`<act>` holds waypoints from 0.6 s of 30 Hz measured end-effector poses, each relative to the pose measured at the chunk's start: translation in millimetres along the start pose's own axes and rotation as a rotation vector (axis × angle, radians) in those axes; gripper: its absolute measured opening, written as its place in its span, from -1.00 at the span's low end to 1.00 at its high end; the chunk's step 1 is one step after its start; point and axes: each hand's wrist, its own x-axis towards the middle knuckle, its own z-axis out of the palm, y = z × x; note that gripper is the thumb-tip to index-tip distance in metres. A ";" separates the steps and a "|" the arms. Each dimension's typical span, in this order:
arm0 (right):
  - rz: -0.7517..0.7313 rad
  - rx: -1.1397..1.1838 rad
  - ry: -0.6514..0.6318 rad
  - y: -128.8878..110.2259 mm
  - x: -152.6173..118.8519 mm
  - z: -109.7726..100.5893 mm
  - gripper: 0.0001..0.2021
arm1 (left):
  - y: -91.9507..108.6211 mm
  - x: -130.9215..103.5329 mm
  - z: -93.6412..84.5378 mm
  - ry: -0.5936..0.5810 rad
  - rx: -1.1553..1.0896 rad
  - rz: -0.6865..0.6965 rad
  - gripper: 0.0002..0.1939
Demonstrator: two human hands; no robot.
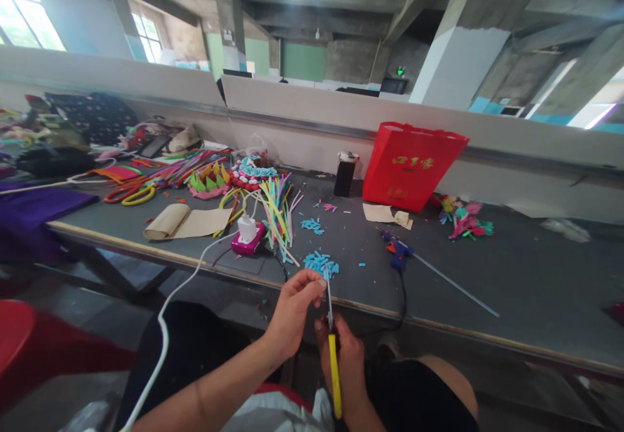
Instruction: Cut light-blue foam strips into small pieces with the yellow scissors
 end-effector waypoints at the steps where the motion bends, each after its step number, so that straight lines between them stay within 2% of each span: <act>1: 0.011 0.008 0.007 -0.1 1.1 -0.6 -0.71 | -0.4 -0.3 0.1 -0.014 -0.017 -0.008 -0.88; 6: 0.098 0.182 0.013 -6.8 5.0 -9.9 -0.71 | -2.6 -0.9 -1.1 -0.098 -0.128 -0.088 -0.87; 12: 0.304 0.478 0.063 -5.6 2.5 -19.2 -0.64 | -10.4 -3.7 -6.3 -0.197 -0.111 -0.235 -0.93; 18: 0.315 0.602 0.063 1.4 2.2 -24.8 -0.64 | -20.0 -10.3 -5.6 -0.274 -0.095 -0.345 -0.97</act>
